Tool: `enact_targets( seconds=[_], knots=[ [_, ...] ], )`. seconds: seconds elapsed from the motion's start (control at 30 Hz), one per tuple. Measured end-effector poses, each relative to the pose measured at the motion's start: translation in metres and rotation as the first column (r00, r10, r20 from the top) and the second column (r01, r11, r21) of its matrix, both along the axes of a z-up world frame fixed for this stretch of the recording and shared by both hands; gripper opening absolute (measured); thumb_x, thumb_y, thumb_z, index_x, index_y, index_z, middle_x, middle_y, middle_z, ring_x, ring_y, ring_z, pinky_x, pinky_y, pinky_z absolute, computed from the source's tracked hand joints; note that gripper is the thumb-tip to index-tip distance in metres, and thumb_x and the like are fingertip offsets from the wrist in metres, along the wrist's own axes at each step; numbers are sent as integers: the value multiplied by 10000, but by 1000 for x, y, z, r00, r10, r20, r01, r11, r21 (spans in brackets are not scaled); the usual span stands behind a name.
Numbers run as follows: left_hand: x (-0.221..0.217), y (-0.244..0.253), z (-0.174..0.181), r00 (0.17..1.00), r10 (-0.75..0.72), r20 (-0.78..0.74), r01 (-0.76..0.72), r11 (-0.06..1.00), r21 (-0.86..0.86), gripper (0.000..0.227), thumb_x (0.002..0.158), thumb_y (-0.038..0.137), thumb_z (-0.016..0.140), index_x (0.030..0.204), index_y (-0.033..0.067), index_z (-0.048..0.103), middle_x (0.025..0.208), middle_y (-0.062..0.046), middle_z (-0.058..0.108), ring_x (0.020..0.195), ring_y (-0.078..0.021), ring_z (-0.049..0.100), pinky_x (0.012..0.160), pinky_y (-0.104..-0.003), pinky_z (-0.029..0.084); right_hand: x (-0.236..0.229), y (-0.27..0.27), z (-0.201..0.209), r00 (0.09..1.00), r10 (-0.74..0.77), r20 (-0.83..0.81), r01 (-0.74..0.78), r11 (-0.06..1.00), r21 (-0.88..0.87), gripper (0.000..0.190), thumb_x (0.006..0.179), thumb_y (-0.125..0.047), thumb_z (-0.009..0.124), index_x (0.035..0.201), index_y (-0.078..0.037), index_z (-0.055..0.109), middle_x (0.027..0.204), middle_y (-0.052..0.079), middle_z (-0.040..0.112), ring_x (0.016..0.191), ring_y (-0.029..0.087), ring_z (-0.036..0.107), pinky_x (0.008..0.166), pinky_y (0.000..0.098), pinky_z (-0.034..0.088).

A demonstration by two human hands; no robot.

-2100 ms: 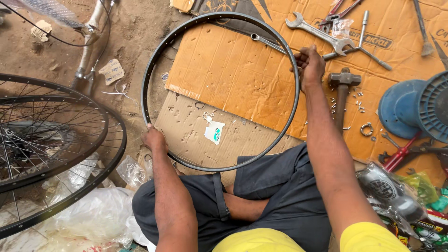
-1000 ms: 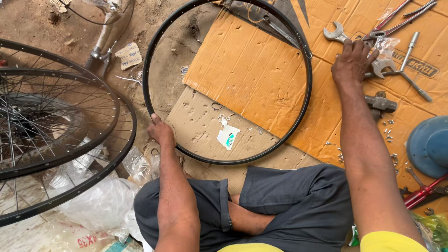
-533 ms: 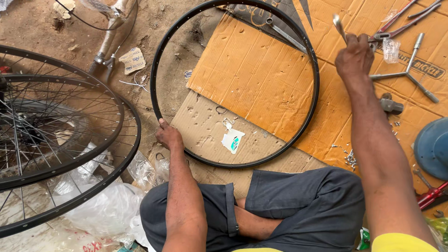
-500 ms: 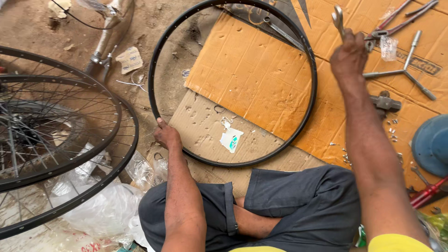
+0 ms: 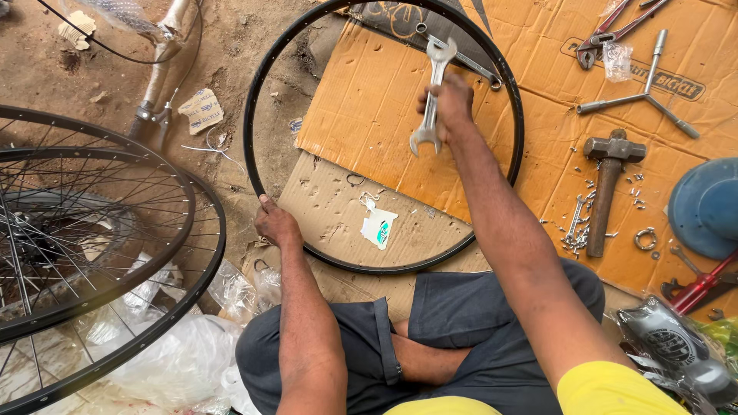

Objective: The person sits on the floor and assembles a bicycle wheel by inserting spokes into the hub and rim, then securing them with nipples. They use a hammer to adjust the rim and a wrench to tighten components.

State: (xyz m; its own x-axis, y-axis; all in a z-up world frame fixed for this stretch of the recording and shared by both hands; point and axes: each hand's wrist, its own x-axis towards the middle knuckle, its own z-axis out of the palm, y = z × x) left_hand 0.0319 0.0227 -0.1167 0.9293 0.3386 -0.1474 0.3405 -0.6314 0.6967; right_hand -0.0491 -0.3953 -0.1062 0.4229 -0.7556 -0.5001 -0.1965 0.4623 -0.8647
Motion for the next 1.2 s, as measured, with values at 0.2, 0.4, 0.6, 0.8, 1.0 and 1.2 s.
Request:
enact_targets(
  seconds=[0.2, 0.4, 0.6, 0.8, 1.0, 1.2],
  knots=[
    [-3, -6, 12, 992, 33, -125, -33, 999, 4, 560, 1067, 454, 518, 902, -46, 708, 705, -164, 648, 629, -316, 604, 596, -494, 453, -52, 0, 39, 924, 133, -359, -306, 820, -483, 287, 933, -60, 685, 1214, -7, 676, 1209, 118, 683, 1129, 252, 664, 1016, 383, 528],
    [-1, -6, 15, 1000, -1, -21, 0, 998, -62, 533, 1064, 414, 516, 892, -51, 711, 727, -183, 681, 631, -319, 623, 618, -489, 462, -201, 28, 66, 809, -241, -537, -320, 586, -744, 449, 830, -47, 774, 1243, 58, 633, 1264, 228, 580, 1192, 355, 552, 1025, 433, 441],
    [-12, -4, 22, 1000, -15, -27, 15, 1000, -9, 609, 1100, 454, 489, 896, -75, 711, 785, -234, 703, 691, -381, 639, 690, -507, 474, -227, 19, 39, 846, -145, -513, -38, 944, -328, 326, 823, -136, 787, 1099, 6, 688, 959, 162, 747, 881, 282, 722, 794, 382, 563],
    [4, 8, 28, 991, 64, -114, -54, 994, 92, 598, 1033, 520, 466, 1010, -13, 737, 935, -250, 730, 861, -429, 690, 779, -538, 510, -250, 48, 19, 801, -166, -575, -279, 747, -604, 195, 833, -144, 825, 857, 18, 718, 787, 172, 730, 720, 269, 696, 709, 400, 552],
    [93, 12, 44, 977, -66, -205, 77, 996, 49, 554, 1066, 482, 468, 1028, -8, 724, 965, -188, 744, 846, -352, 713, 750, -505, 549, -229, 96, 34, 810, 22, -587, -238, 926, -294, 213, 871, -149, 806, 836, 7, 665, 784, 142, 702, 664, 232, 675, 600, 369, 570],
    [141, 36, 42, 937, -347, -25, 345, 915, 211, 478, 1143, 400, 549, 1102, -40, 729, 911, -184, 717, 798, -297, 697, 760, -492, 519, -190, 123, 52, 849, 212, -484, -207, 976, 65, 269, 886, -135, 769, 822, 13, 554, 730, 93, 680, 543, 169, 684, 436, 345, 580]
  ],
)
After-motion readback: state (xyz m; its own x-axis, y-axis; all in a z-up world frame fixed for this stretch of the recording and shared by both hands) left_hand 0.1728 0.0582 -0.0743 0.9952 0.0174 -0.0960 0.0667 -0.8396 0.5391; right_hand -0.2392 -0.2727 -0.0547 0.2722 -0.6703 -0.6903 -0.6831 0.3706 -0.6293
